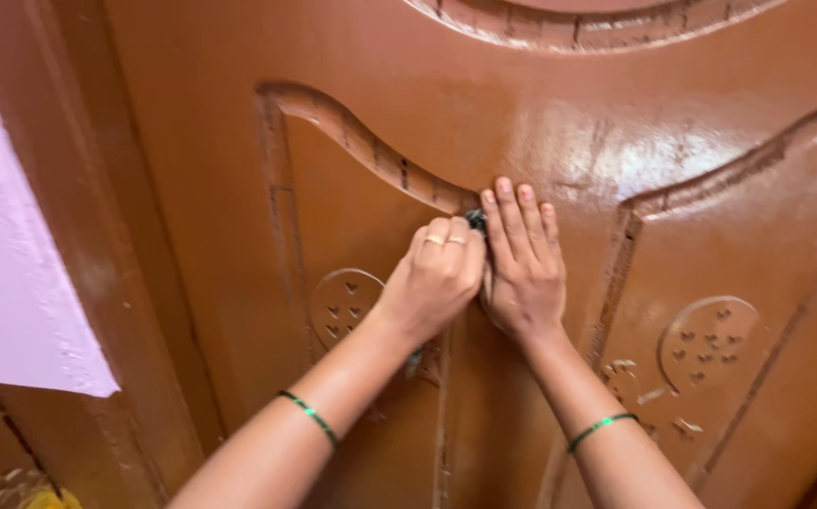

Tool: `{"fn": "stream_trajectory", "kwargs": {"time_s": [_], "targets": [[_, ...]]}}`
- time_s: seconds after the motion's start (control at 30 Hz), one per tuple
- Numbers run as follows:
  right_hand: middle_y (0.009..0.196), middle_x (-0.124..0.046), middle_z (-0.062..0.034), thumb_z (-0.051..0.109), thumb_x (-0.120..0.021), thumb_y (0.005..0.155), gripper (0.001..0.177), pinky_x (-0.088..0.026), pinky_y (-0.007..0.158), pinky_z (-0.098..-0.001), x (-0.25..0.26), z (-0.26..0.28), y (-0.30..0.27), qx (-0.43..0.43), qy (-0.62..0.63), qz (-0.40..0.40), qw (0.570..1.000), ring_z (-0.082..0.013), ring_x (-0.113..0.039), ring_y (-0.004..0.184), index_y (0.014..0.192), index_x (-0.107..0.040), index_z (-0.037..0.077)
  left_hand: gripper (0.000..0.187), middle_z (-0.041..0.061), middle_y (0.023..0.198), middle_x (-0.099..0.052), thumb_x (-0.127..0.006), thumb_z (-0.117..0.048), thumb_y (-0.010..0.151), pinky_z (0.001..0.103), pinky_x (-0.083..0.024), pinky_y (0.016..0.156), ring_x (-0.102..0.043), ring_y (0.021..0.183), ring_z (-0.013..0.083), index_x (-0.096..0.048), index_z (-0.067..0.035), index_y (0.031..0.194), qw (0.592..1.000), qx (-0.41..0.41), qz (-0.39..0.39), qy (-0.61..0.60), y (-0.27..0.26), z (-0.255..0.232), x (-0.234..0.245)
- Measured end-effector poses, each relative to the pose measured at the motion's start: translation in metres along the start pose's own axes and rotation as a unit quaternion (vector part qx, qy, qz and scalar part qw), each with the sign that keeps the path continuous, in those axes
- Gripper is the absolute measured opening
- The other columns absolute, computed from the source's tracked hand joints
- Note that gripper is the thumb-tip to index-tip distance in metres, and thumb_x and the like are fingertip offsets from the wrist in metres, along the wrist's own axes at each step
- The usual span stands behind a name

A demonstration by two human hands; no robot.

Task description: The person wipes the wooden door and its frame with a cloth, cleaning along the edges, grooves, and carved patterns.

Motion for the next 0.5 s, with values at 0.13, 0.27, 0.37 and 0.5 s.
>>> {"fn": "stream_trajectory", "kwargs": {"time_s": [0.13, 0.27, 0.37, 0.5], "targets": [[0.164, -0.042, -0.0145, 0.016, -0.050, 0.100, 0.056, -0.022, 0.129, -0.0481, 0.007, 0.001, 0.000, 0.005, 0.015, 0.012, 1.000, -0.0325, -0.035, 0.154, 0.155, -0.050, 0.003, 0.011, 0.013, 0.090, -0.061, -0.060, -0.012, 0.087, 0.033, -0.052, 0.079, -0.059, 0.087, 0.0239, -0.062, -0.002, 0.091, 0.997, -0.042, 0.047, -0.044, -0.004, 0.004, 0.000], [0.162, -0.042, -0.0162, 0.017, -0.051, 0.098, 0.057, -0.022, 0.127, -0.0487, 0.012, 0.002, -0.004, 0.008, 0.046, 0.008, 0.999, -0.0335, -0.035, 0.152, 0.153, -0.050, 0.003, 0.011, 0.012, 0.090, -0.061, -0.062, -0.009, 0.086, 0.036, -0.052, 0.077, -0.059, 0.088, 0.0256, -0.064, -0.002, 0.093, 0.997, 0.002, 0.054, -0.053, 0.015, 0.026, -0.012], [0.162, -0.045, -0.0134, 0.010, -0.049, 0.095, 0.057, -0.025, 0.130, -0.0470, 0.008, -0.001, -0.006, 0.005, 0.031, 0.001, 1.000, -0.0309, -0.037, 0.155, 0.152, -0.052, 0.005, 0.014, 0.014, 0.096, -0.061, -0.061, -0.007, 0.085, 0.035, -0.052, 0.079, -0.060, 0.091, 0.0260, -0.065, 0.001, 0.097, 0.996, 0.029, 0.015, -0.078, 0.001, 0.017, -0.008], [0.162, -0.046, -0.0129, 0.011, -0.051, 0.098, 0.055, -0.026, 0.130, -0.0465, 0.004, -0.002, -0.007, 0.010, 0.011, -0.007, 1.000, -0.0308, -0.039, 0.154, 0.153, -0.053, 0.007, 0.016, 0.016, 0.097, -0.062, -0.061, -0.008, 0.082, 0.037, -0.052, 0.078, -0.059, 0.089, 0.0267, -0.066, 0.002, 0.094, 0.991, -0.001, -0.002, -0.130, -0.041, -0.013, 0.005]]}}
Point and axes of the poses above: each hand's wrist, its own y-axis towards the middle knuckle, its own x-axis out of the back of the hand, z = x × y, the point moved 5 cm from there along y, towards the middle knuckle
